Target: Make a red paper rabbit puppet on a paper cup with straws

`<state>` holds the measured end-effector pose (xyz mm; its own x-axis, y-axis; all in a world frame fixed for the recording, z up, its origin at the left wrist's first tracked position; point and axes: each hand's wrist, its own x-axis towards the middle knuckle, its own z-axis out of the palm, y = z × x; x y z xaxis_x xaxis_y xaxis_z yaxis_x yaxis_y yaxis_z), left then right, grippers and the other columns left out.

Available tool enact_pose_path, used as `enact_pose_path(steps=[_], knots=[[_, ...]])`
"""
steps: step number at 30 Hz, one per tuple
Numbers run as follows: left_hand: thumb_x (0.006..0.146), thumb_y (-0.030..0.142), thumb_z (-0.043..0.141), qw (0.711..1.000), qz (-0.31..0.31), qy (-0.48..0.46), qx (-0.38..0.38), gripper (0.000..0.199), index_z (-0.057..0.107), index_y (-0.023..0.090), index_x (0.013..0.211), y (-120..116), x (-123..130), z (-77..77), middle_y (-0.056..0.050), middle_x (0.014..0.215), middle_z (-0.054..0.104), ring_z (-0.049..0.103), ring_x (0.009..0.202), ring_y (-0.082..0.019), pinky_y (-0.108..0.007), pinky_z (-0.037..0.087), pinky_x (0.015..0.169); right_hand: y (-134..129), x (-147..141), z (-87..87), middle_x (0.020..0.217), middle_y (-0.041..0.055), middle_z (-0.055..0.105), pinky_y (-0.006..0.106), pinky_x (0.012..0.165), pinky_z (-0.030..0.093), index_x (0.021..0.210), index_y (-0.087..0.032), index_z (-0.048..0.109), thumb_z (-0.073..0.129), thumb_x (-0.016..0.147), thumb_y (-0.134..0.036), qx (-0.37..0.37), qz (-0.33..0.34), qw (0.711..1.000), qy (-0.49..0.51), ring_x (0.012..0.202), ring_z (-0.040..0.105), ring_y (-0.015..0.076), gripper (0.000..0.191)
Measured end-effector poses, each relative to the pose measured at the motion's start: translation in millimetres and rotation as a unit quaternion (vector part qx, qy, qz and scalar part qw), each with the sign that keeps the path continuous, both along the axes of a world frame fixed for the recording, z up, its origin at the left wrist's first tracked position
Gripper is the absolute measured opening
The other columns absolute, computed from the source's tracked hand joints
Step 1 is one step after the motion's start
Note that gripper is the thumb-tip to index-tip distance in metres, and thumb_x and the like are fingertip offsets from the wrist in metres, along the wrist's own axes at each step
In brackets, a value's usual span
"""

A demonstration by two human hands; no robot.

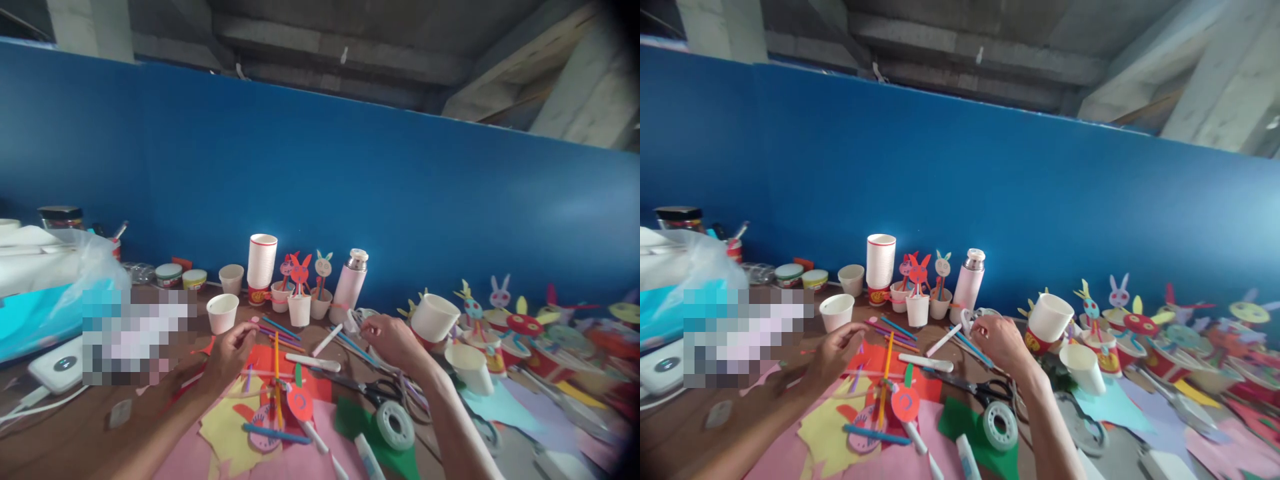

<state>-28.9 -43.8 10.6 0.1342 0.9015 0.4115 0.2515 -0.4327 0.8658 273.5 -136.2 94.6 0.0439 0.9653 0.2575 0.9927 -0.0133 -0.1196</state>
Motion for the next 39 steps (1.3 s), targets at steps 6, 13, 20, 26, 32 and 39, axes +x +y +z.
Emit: enact_pose_path(steps=[6, 13, 20, 26, 32, 39], knots=[[0.076, 0.035, 0.047, 0.999, 0.0, 0.047, 0.022, 0.022, 0.059, 0.017, 0.082, -0.9, 1.8, -9.1, 0.001, 0.062, 0.057, 0.049, 0.052, -0.011, -0.018, 0.039, 0.049, 6.6, 6.1, -12.7, 0.07, -0.0003, 0.063, 0.022, 0.057, 0.03, 0.076, -0.021, 0.058, 0.042, 0.076, -0.022, 0.001, 0.031, 0.996, 0.083, 0.065, 0.055, 0.0137, 0.016], [0.077, 0.034, 0.045, 0.999, -0.001, 0.033, 0.028, 0.022, 0.059, 0.017, 0.081, -0.6, 2.9, -11.9, 0.004, 0.054, 0.049, 0.042, 0.047, -0.01, -0.018, 0.035, 0.045, 14.8, 14.6, -31.5, 0.067, 0.0011, 0.063, 0.022, 0.054, 0.03, 0.07, -0.019, 0.056, 0.044, 0.073, -0.021, -0.02, 0.048, 0.984, 0.168, 0.06, 0.053, 0.0137, 0.013], [0.077, 0.034, 0.046, 1.0, -0.01, 0.017, 0.002, 0.021, 0.058, 0.017, 0.08, -2.5, 3.3, -9.8, 0.004, 0.054, 0.046, 0.04, 0.047, -0.009, -0.017, 0.034, 0.044, 20.1, 22.7, -44.7, 0.061, 0.0002, 0.06, 0.023, 0.053, 0.033, 0.065, -0.018, 0.051, 0.043, 0.075, -0.02, -0.017, 0.067, 0.976, 0.208, 0.056, 0.05, 0.0126, 0.013], [0.077, 0.035, 0.046, 1.0, -0.013, 0.019, -0.002, 0.021, 0.057, 0.017, 0.079, -4.3, 3.3, -7.0, 0.004, 0.054, 0.046, 0.041, 0.049, -0.01, -0.018, 0.035, 0.046, 23.8, 26.7, -51.1, 0.06, -0.0005, 0.057, 0.023, 0.054, 0.034, 0.065, -0.018, 0.048, 0.041, 0.077, -0.021, -0.014, 0.084, 0.965, 0.248, 0.056, 0.05, 0.0124, 0.014], [0.077, 0.035, 0.046, 1.0, -0.012, 0.019, -0.006, 0.021, 0.057, 0.018, 0.079, -5.8, 3.1, -4.8, 0.005, 0.053, 0.045, 0.042, 0.049, -0.01, -0.018, 0.035, 0.046, 25.7, 31.3, -57.4, 0.059, -0.0008, 0.055, 0.023, 0.053, 0.035, 0.065, -0.018, 0.046, 0.04, 0.078, -0.021, -0.018, 0.1, 0.955, 0.279, 0.055, 0.048, 0.0115, 0.014], [0.076, 0.034, 0.046, 1.0, -0.009, 0.002, -0.014, 0.02, 0.058, 0.017, 0.077, -7.9, 4.6, -1.2, 0.004, 0.052, 0.046, 0.042, 0.048, -0.01, -0.018, 0.035, 0.046, 29.8, 37.4, -68.8, 0.057, -0.001, 0.053, 0.023, 0.052, 0.035, 0.066, -0.018, 0.048, 0.043, 0.078, -0.023, -0.025, 0.096, 0.952, 0.29, 0.054, 0.046, 0.0113, 0.014]])
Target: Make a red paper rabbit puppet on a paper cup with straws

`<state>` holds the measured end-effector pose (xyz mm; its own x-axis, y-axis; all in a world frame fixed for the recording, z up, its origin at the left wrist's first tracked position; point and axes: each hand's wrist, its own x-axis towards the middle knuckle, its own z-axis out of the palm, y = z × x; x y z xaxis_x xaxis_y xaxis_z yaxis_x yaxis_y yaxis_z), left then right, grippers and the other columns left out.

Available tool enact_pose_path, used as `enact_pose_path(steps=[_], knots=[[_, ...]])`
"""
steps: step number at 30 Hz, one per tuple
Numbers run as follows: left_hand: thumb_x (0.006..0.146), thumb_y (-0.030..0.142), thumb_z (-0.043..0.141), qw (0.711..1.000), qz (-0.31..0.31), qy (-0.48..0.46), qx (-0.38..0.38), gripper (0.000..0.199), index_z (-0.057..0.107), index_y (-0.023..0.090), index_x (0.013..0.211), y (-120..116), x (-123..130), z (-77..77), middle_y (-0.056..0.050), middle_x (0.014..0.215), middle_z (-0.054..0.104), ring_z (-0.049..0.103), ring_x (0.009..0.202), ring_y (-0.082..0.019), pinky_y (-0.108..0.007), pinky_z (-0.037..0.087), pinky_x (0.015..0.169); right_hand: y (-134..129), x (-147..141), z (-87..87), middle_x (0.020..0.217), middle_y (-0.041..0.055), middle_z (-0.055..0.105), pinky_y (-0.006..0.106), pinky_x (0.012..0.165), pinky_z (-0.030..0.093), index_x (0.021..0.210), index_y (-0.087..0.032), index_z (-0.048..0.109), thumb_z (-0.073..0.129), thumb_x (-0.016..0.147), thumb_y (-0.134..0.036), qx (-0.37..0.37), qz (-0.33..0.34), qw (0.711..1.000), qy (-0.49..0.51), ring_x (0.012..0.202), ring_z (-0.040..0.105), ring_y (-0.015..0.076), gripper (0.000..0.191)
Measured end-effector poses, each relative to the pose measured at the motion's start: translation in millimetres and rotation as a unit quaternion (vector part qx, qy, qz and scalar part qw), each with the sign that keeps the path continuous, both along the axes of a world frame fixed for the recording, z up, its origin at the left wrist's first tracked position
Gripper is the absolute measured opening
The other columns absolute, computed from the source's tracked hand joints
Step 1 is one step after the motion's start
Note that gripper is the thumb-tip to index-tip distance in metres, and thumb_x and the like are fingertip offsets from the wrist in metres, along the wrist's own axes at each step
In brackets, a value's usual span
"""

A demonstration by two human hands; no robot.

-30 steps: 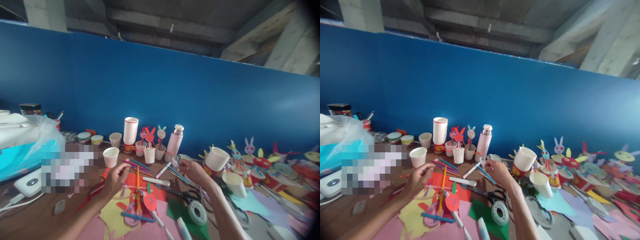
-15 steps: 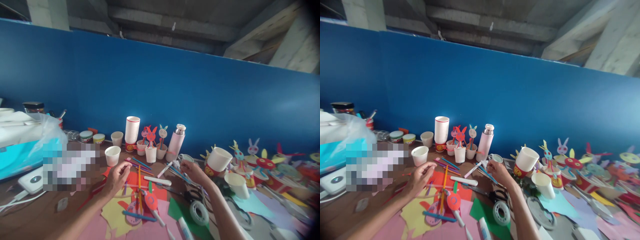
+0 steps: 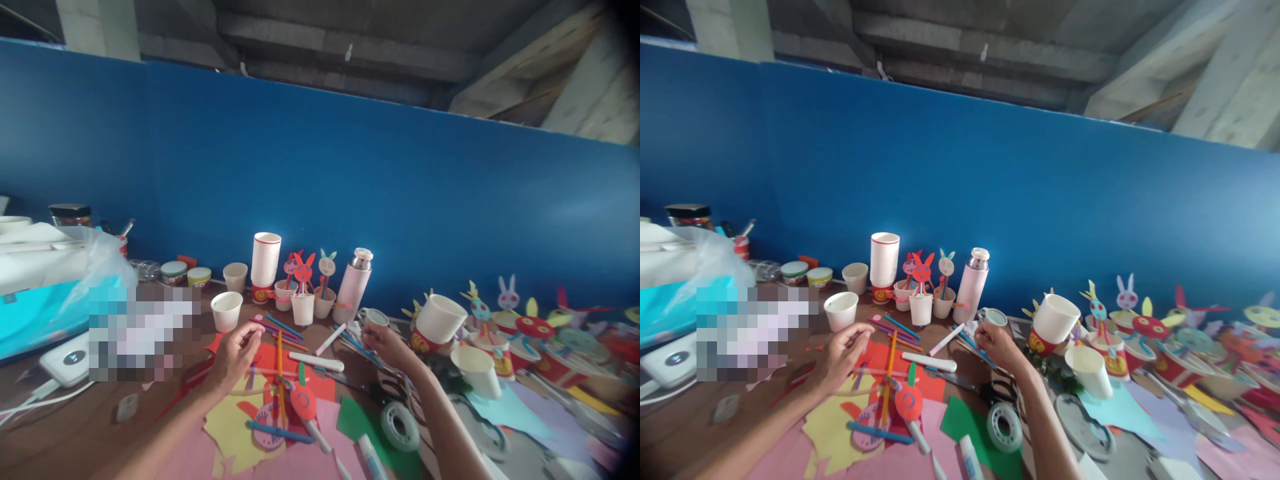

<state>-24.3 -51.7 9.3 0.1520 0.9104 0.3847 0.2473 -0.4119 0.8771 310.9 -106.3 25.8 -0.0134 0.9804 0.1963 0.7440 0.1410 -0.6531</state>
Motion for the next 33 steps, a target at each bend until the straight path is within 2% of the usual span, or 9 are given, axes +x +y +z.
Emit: enact_pose_path(steps=[11, 18, 23, 28, 33], knots=[[0.076, 0.035, 0.046, 1.0, -0.016, -0.008, -0.022, 0.021, 0.057, 0.017, 0.079, -0.3, 0.1, 0.2, 0.005, 0.051, 0.044, 0.042, 0.047, -0.011, -0.019, 0.034, 0.046, -2.1, -18.4, 3.4, 0.057, -0.0023, 0.051, 0.024, 0.052, 0.033, 0.065, -0.017, 0.049, 0.043, 0.079, -0.025, -0.009, 0.026, 0.999, 0.03, 0.054, 0.044, 0.0111, 0.018], [0.077, 0.035, 0.046, 0.999, -0.022, -0.013, -0.023, 0.021, 0.056, 0.017, 0.08, 2.8, -0.5, -5.5, 0.006, 0.051, 0.043, 0.04, 0.048, -0.01, -0.018, 0.033, 0.046, 0.9, -22.5, -2.3, 0.057, -0.0025, 0.048, 0.023, 0.053, 0.035, 0.064, -0.018, 0.046, 0.041, 0.081, -0.033, -0.038, 0.068, 0.992, 0.094, 0.054, 0.043, 0.0103, 0.023], [0.076, 0.033, 0.047, 0.999, -0.019, -0.017, -0.021, 0.02, 0.058, 0.017, 0.079, 2.7, -0.7, -5.2, 0.005, 0.051, 0.044, 0.042, 0.048, -0.01, -0.018, 0.034, 0.046, -4.0, -27.2, 5.3, 0.058, -0.0015, 0.049, 0.023, 0.053, 0.037, 0.068, -0.017, 0.046, 0.045, 0.078, -0.041, -0.067, 0.102, 0.982, 0.146, 0.053, 0.044, 0.0104, 0.026], [0.076, 0.034, 0.047, 0.999, -0.018, -0.014, -0.024, 0.021, 0.058, 0.017, 0.081, 1.8, -0.6, -2.9, 0.004, 0.053, 0.047, 0.043, 0.049, -0.011, -0.019, 0.035, 0.047, -3.7, -24.7, 14.0, 0.058, -0.0016, 0.047, 0.024, 0.056, 0.037, 0.067, -0.017, 0.045, 0.043, 0.079, -0.041, -0.027, 0.078, 0.983, 0.165, 0.054, 0.044, 0.0108, 0.027], [0.075, 0.034, 0.047, 0.999, -0.012, -0.017, -0.024, 0.02, 0.058, 0.017, 0.079, 0.9, 0.7, -1.2, 0.005, 0.051, 0.046, 0.042, 0.047, -0.01, -0.018, 0.034, 0.045, 2.7, -24.6, 7.1, 0.058, -0.0021, 0.045, 0.024, 0.056, 0.034, 0.065, -0.018, 0.046, 0.044, 0.079, -0.035, 0.016, 0.035, 0.988, 0.146, 0.055, 0.042, 0.0114, 0.022]])
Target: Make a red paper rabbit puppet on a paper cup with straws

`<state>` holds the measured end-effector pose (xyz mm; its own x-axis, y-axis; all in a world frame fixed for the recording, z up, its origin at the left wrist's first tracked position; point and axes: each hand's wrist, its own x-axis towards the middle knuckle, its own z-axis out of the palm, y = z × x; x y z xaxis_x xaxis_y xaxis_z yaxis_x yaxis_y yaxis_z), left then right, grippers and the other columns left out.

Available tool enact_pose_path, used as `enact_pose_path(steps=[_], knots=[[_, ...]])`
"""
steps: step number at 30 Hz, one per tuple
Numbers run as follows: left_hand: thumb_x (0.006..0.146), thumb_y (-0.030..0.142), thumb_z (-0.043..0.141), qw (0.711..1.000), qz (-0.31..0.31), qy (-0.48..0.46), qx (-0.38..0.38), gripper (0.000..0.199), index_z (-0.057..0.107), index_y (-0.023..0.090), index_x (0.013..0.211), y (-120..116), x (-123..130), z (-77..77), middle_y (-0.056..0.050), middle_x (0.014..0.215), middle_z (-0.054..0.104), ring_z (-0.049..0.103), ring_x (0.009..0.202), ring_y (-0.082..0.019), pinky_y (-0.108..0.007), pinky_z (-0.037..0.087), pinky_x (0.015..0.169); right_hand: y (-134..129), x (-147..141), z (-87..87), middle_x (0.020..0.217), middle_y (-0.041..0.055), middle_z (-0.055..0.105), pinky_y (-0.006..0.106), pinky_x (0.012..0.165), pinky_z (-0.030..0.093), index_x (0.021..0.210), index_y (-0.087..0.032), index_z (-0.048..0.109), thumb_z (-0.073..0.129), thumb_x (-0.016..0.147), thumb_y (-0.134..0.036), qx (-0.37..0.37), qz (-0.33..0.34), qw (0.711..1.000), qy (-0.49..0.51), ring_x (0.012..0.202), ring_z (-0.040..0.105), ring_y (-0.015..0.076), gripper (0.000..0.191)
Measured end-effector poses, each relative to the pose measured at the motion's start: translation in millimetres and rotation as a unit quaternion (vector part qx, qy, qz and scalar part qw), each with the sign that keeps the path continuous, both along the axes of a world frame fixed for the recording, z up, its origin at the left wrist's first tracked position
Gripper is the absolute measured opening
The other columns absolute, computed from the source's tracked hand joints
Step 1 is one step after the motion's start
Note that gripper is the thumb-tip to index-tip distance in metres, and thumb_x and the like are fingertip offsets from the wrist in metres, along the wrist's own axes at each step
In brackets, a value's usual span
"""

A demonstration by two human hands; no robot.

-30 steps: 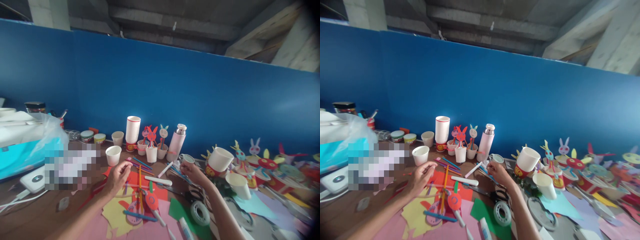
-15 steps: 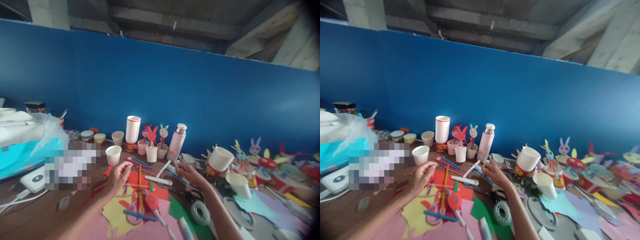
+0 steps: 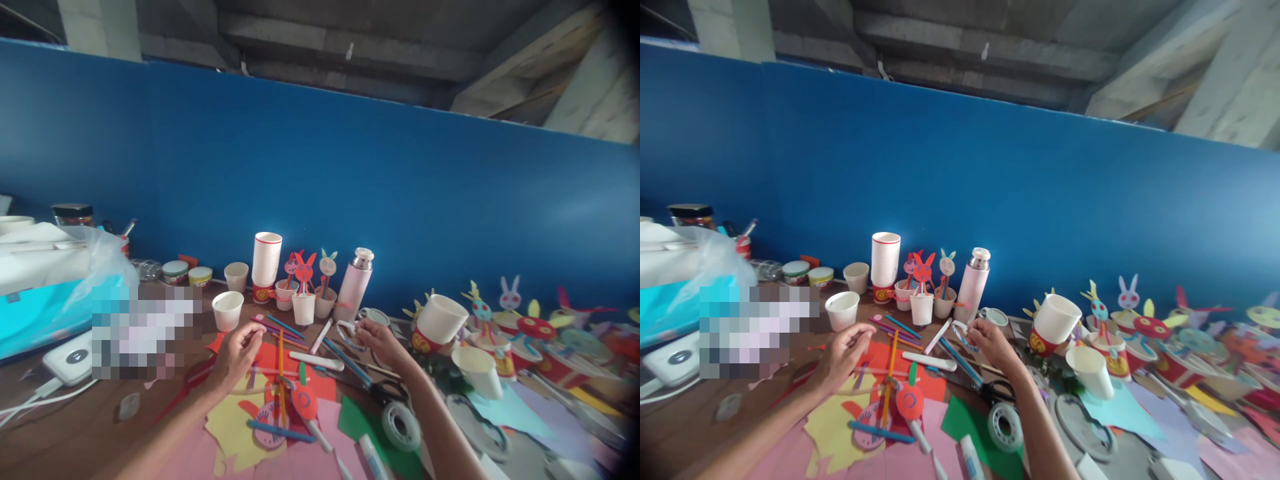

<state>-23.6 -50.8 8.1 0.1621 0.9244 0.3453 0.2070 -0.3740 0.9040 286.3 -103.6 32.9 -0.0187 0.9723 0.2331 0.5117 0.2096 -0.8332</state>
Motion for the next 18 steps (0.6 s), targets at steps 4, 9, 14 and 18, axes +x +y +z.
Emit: enact_pose_path(steps=[4, 9, 14, 18], knots=[[0.074, 0.033, 0.048, 1.0, -0.006, -0.007, -0.006, 0.02, 0.058, 0.016, 0.078, -0.3, 0.6, 0.0, 0.005, 0.05, 0.045, 0.042, 0.047, -0.01, -0.018, 0.034, 0.045, 1.8, -9.7, -5.6, 0.056, -0.0027, 0.044, 0.023, 0.055, 0.034, 0.062, -0.018, 0.045, 0.046, 0.078, -0.035, -0.008, 0.009, 1.0, -0.003, 0.054, 0.041, 0.0107, 0.024], [0.074, 0.033, 0.047, 1.0, -0.007, -0.008, -0.007, 0.021, 0.058, 0.016, 0.079, 0.3, -0.2, -0.2, 0.005, 0.05, 0.045, 0.041, 0.047, -0.01, -0.018, 0.033, 0.045, -3.8, -24.7, 0.8, 0.056, -0.0023, 0.046, 0.022, 0.052, 0.037, 0.066, -0.016, 0.046, 0.045, 0.078, -0.044, -0.05, 0.068, 0.996, 0.016, 0.052, 0.043, 0.0098, 0.03], [0.075, 0.033, 0.047, 1.0, 0.001, 0.001, 0.001, 0.02, 0.058, 0.016, 0.078, -1.0, -0.7, 3.5, 0.004, 0.053, 0.047, 0.042, 0.049, -0.011, -0.019, 0.034, 0.046, -7.7, -23.6, 10.9, 0.06, 0.0001, 0.05, 0.024, 0.056, 0.041, 0.071, -0.017, 0.046, 0.04, 0.079, -0.048, -0.031, 0.067, 0.997, -0.01, 0.056, 0.048, 0.0116, 0.033], [0.073, 0.034, 0.047, 1.0, 0.006, -0.002, 0.001, 0.021, 0.058, 0.017, 0.077, -1.6, -0.2, 4.2, 0.004, 0.052, 0.046, 0.042, 0.048, -0.011, -0.019, 0.034, 0.046, -4.3, -15.4, 10.9, 0.062, 0.0006, 0.052, 0.025, 0.06, 0.041, 0.072, -0.017, 0.046, 0.032, 0.084, -0.041, 0.016, -0.005, 0.995, -0.097, 0.059, 0.05, 0.0125, 0.03]])
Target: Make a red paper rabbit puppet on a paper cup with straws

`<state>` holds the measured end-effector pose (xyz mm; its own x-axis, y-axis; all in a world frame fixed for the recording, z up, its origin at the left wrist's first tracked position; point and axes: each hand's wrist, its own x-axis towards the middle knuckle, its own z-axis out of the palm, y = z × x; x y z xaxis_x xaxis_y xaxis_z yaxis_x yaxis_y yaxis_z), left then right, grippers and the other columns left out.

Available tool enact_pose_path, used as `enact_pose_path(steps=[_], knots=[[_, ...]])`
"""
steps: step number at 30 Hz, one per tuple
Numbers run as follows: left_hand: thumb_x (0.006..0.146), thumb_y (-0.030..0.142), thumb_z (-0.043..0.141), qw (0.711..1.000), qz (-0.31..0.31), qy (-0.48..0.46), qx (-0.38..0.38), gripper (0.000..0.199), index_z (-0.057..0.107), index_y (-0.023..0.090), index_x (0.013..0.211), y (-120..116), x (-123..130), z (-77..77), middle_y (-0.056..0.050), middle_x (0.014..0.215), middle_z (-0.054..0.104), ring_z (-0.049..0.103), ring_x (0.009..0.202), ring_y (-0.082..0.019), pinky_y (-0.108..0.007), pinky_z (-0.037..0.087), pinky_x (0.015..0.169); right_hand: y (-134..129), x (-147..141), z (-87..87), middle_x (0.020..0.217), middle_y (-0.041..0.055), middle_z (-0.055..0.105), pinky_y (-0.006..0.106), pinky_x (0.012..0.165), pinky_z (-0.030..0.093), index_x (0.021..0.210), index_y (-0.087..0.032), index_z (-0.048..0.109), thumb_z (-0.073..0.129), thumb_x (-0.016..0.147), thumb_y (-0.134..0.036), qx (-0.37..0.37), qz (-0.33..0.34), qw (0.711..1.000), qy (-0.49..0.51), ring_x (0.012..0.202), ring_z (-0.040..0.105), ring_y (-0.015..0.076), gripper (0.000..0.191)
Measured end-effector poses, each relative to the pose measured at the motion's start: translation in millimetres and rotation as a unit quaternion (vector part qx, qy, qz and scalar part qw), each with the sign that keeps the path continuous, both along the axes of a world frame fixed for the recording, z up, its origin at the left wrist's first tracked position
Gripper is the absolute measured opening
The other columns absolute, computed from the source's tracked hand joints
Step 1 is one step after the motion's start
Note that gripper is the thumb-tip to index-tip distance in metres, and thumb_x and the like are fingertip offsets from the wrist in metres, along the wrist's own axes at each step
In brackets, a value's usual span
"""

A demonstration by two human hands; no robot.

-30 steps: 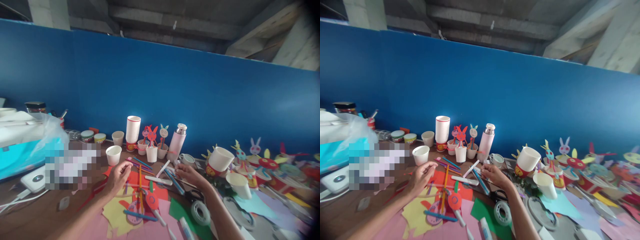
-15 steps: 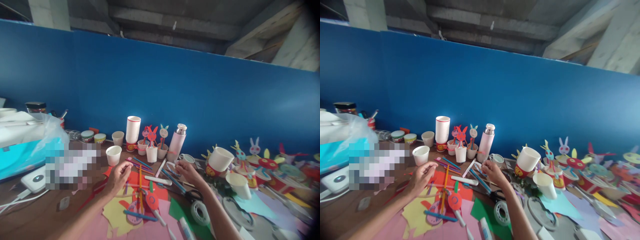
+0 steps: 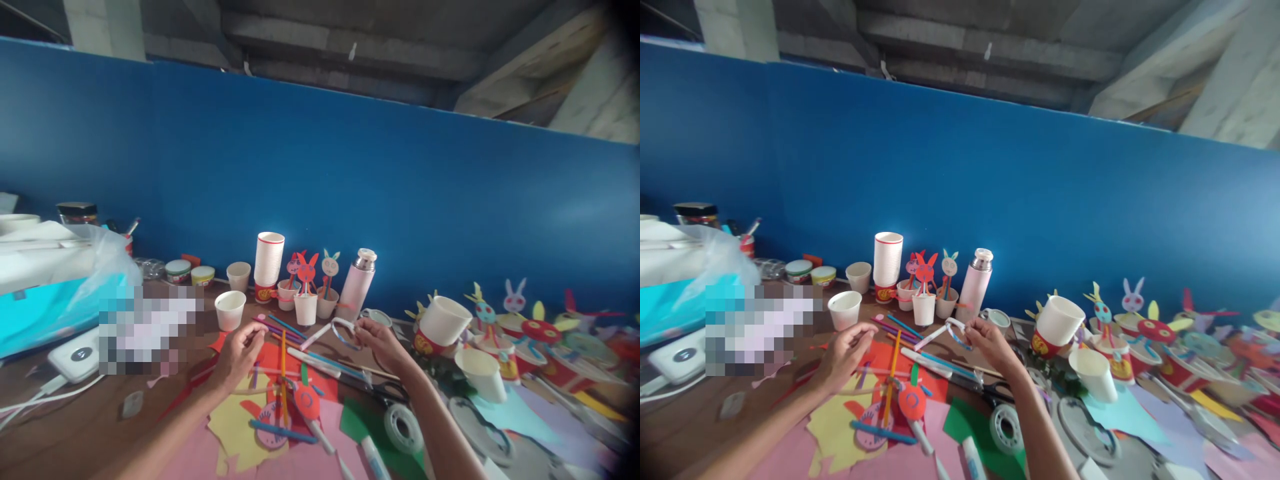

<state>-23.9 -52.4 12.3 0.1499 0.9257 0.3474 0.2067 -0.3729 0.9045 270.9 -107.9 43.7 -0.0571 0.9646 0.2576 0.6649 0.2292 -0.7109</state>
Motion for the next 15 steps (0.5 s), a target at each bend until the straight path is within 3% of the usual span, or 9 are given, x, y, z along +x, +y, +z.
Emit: enact_pose_path(steps=[6, 15], knots=[[0.072, 0.034, 0.048, 1.0, -0.004, -0.005, -0.001, 0.02, 0.058, 0.017, 0.075, 1.0, 1.6, -2.9, 0.005, 0.049, 0.045, 0.041, 0.046, -0.01, -0.019, 0.033, 0.045, 1.8, -4.2, -11.7, 0.064, 0.0014, 0.059, 0.024, 0.058, 0.033, 0.071, -0.018, 0.055, 0.042, 0.078, -0.024, -0.009, -0.071, 0.986, -0.151, 0.062, 0.053, 0.0143, 0.015], [0.074, 0.033, 0.048, 1.0, -0.01, -0.006, -0.013, 0.019, 0.057, 0.016, 0.077, 0.4, 1.1, -2.4, 0.006, 0.049, 0.044, 0.04, 0.045, -0.009, -0.018, 0.032, 0.044, 3.4, -19.0, -28.1, 0.076, 0.0045, 0.063, 0.024, 0.06, 0.03, 0.078, -0.02, 0.059, 0.043, 0.077, -0.022, -0.017, -0.107, 0.943, -0.315, 0.073, 0.057, 0.0179, 0.015]])
